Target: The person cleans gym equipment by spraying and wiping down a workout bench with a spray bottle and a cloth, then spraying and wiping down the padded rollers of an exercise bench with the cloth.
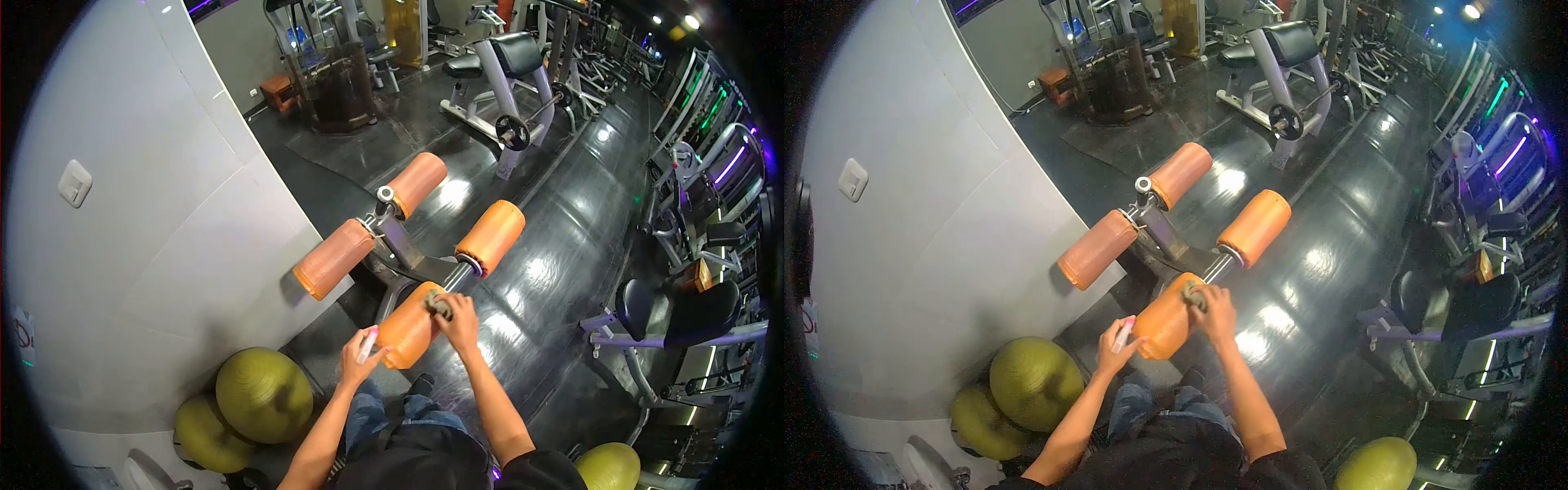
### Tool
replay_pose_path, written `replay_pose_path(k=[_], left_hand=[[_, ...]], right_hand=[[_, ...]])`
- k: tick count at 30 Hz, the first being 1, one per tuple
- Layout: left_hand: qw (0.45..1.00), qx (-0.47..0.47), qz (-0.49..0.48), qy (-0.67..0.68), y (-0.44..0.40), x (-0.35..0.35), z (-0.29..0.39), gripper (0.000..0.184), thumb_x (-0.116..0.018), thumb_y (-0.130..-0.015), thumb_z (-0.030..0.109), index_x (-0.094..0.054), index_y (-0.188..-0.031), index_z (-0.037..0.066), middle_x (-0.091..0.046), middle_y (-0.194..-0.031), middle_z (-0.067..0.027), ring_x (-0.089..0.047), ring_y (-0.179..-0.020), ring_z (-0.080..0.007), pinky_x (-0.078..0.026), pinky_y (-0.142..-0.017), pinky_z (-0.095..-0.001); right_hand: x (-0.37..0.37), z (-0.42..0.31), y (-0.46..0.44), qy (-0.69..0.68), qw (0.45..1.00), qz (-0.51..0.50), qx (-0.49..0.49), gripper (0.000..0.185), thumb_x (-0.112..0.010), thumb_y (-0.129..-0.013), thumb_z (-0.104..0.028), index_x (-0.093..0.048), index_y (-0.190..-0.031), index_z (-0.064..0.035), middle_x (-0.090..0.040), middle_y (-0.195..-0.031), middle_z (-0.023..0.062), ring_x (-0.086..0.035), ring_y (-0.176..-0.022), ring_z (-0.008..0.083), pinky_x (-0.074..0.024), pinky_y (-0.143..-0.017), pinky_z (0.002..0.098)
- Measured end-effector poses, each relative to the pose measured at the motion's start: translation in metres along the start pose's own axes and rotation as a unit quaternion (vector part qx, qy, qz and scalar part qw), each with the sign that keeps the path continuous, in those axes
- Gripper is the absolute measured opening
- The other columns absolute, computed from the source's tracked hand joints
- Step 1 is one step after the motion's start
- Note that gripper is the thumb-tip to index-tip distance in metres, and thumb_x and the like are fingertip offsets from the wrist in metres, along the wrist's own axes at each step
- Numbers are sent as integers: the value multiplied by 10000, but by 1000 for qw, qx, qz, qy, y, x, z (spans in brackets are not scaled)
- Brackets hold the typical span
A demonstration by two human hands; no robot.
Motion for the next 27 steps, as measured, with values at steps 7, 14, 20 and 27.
replay_pose_path(k=[7,14,20,27], left_hand=[[999,44,18,-4,12,-16,-8,509,-899,-728,319,-640,-1049,21,-713,-936,-108,-686,-840,-188,-530,-754,-327],[989,115,-6,92,3,-15,-35,388,-847,-789,313,-632,-967,43,-653,-810,-43,-624,-746,-134,-485,-691,-304],[953,248,-66,164,-6,-15,-55,367,-795,-843,400,-657,-935,72,-616,-767,7,-580,-646,-96,-467,-527,-263],[946,270,-40,177,-7,-18,-64,383,-806,-836,415,-639,-890,75,-595,-727,13,-524,-549,-79,-441,-470,-243]], right_hand=[[-18,-19,23,-68,996,49,-29,381,-751,-694,-64,-661,-1061,-123,-636,-1084,104,-594,-1004,323,-500,-887,413],[-32,-52,81,-96,986,-126,55,426,-811,-673,-97,-677,-1068,-182,-647,-1158,6,-597,-1080,277,-533,-901,399],[-6,-7,14,6,998,-46,39,399,-805,-677,-122,-680,-1050,-186,-657,-1107,3,-588,-1000,274,-534,-836,389],[-15,-16,14,-23,998,30,-55,390,-800,-705,-147,-673,-1072,-176,-643,-1108,35,-575,-1027,298,-513,-888,398]])
Point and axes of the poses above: each hand's wrist, its own y-axis away from the middle knuckle, its own x-axis out of the back of the hand, z = x × y, the point moved 1 cm from there along -y, towards the middle knuckle
